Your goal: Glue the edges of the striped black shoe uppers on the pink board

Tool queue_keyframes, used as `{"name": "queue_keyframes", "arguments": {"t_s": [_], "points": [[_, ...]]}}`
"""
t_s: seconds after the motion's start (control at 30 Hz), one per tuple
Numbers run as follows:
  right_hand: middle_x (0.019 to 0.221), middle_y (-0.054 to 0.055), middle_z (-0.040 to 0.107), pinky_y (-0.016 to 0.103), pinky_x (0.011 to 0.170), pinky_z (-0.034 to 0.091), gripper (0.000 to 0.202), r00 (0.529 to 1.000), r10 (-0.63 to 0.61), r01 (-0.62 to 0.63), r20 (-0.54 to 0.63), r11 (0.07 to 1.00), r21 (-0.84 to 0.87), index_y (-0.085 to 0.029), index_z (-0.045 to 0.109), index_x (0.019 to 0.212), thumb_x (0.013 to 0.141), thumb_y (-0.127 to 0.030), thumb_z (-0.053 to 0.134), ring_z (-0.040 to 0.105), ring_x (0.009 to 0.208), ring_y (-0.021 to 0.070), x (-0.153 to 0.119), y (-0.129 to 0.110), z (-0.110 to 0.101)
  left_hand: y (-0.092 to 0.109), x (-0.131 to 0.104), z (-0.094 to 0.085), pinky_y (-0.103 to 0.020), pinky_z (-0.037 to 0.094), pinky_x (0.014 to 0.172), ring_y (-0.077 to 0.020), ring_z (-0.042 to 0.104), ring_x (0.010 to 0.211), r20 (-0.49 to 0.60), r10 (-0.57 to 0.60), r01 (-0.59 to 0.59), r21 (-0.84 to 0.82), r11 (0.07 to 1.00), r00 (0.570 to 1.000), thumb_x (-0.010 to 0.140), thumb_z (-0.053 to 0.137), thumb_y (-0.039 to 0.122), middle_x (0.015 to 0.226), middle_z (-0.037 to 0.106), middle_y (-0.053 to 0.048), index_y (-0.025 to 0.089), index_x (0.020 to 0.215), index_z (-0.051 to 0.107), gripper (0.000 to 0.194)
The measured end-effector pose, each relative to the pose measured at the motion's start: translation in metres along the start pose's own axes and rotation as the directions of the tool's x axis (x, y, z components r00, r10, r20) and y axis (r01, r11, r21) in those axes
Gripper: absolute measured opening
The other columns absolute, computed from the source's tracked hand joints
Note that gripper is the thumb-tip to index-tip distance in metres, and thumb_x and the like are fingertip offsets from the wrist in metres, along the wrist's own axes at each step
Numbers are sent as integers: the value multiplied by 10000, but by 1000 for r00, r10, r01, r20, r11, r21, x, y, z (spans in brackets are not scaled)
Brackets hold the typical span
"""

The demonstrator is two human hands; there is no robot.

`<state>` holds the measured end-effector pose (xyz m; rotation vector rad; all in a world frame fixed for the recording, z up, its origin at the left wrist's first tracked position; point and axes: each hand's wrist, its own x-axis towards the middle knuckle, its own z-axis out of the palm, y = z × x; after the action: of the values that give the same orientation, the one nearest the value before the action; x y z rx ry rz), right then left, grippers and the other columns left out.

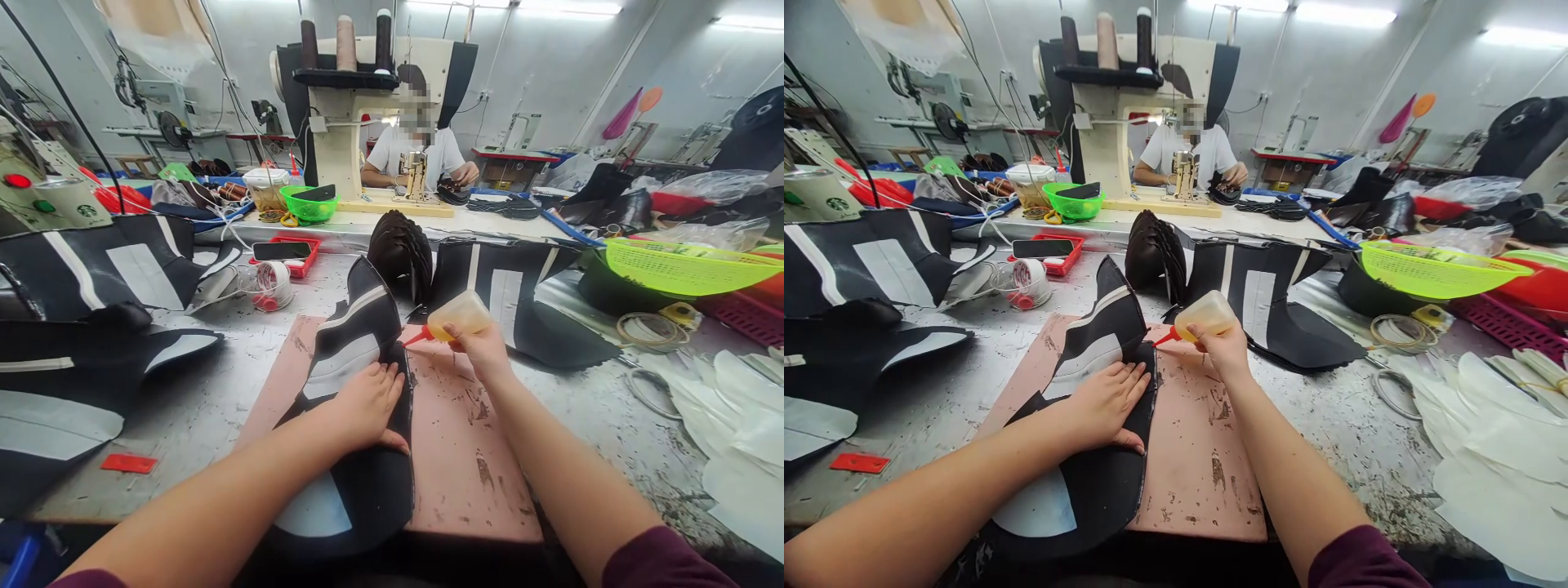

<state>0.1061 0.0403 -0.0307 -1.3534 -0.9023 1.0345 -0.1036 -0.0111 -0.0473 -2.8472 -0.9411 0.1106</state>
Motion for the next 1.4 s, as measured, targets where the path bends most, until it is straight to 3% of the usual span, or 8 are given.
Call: {"name": "queue_keyframes", "arguments": {"t_s": [0.4,0.63,0.83,1.0,1.27,1.4], "points": [[727,40,637,240,430,481,531,997,-73,72,-8,997,-26,-148,597,799,438,-475,809,603,616,178,-5,6,-1,3,3,-14,-382,329,966,-334,485,1156,107,-6,-4,90,996,994,626,402,801,1277,430,-288,-39,1228,456,1035],[712,48,644,232,390,457,529,1000,5,-5,6,999,-47,-138,618,768,418,-487,809,576,543,154,-28,8,-20,2,4,-12,-387,329,973,-346,484,1156,81,4,-10,64,998,997,603,450,793,1263,435,-304,-40,1169,506,1009],[748,71,659,246,419,482,588,1000,-11,11,-23,1000,8,-132,625,809,401,-514,806,613,608,190,-41,14,-25,3,5,-13,-389,305,992,-341,459,1183,101,5,-9,40,999,995,663,401,777,1275,417,-309,-46,1193,488,982],[687,70,654,243,367,444,580,999,43,-43,10,999,-22,-123,625,766,388,-524,808,586,521,177,-56,18,-32,3,4,-15,-382,310,981,-333,473,1172,93,5,-7,24,1000,996,668,406,773,1268,426,-311,-30,1185,498,959],[699,65,656,265,385,472,559,993,120,-119,18,992,-37,-129,623,788,409,-489,820,590,549,190,-84,18,-38,7,1,-32,-410,167,1069,-382,285,1289,292,22,-14,-29,999,956,415,495,865,1382,230,-313,-71,1318,304,1315],[730,71,660,275,424,490,533,996,80,-81,-33,997,-13,-130,630,783,433,-489,812,609,618,212,-94,22,-43,10,3,-35,-410,132,1083,-374,230,1315,357,2,-1,-4,1000,934,403,523,850,1402,166,-308,-75,1340,245,1345]]}}
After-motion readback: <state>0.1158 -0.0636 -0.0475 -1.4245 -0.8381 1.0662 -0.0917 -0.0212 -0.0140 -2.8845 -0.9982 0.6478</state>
